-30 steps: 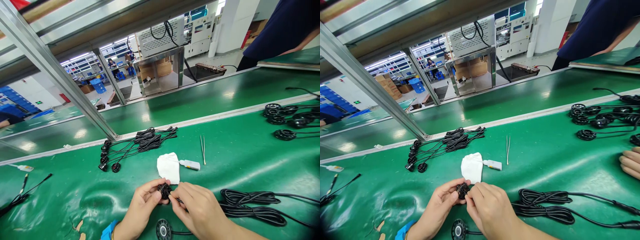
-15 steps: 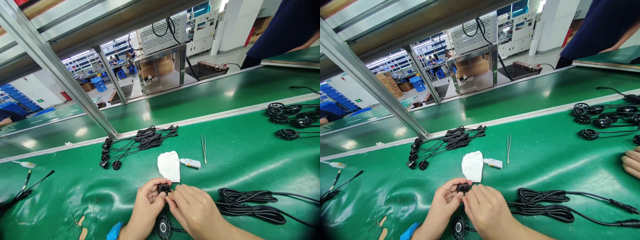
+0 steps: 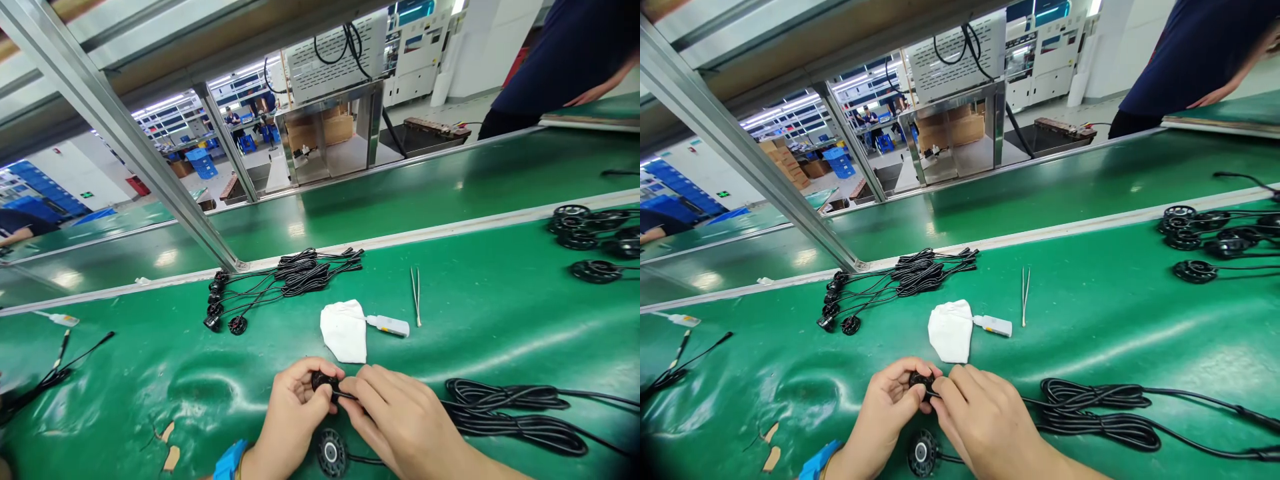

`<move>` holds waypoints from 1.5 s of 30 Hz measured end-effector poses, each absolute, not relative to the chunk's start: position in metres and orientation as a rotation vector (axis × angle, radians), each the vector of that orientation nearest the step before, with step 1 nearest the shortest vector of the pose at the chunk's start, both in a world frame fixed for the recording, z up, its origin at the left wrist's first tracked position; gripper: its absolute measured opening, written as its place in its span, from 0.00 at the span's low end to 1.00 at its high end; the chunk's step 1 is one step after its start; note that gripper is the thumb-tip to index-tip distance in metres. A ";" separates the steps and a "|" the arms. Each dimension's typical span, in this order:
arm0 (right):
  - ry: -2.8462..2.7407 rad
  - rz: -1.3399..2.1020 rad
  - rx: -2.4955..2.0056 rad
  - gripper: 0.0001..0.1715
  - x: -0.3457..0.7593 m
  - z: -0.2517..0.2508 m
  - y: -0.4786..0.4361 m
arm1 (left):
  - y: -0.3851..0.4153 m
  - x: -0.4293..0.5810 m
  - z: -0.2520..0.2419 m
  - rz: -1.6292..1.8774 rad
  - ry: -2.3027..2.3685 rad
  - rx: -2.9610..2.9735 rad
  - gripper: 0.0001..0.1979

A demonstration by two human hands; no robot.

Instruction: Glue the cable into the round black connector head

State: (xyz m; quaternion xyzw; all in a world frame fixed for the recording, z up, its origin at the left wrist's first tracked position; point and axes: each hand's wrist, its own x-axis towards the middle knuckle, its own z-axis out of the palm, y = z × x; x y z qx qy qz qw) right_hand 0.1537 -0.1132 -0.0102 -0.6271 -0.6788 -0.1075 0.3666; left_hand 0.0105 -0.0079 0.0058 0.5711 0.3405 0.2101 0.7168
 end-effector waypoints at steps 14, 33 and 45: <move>-1.732 -0.390 -1.684 0.15 0.154 -0.011 -0.113 | -0.012 -0.001 -0.005 0.359 0.626 1.564 0.20; -1.688 -0.061 -1.493 0.09 0.161 -0.018 -0.108 | -0.009 0.005 0.002 0.366 0.656 1.286 0.23; -1.663 0.016 -1.588 0.09 0.165 -0.013 -0.111 | -0.006 0.001 -0.001 0.379 0.670 1.307 0.23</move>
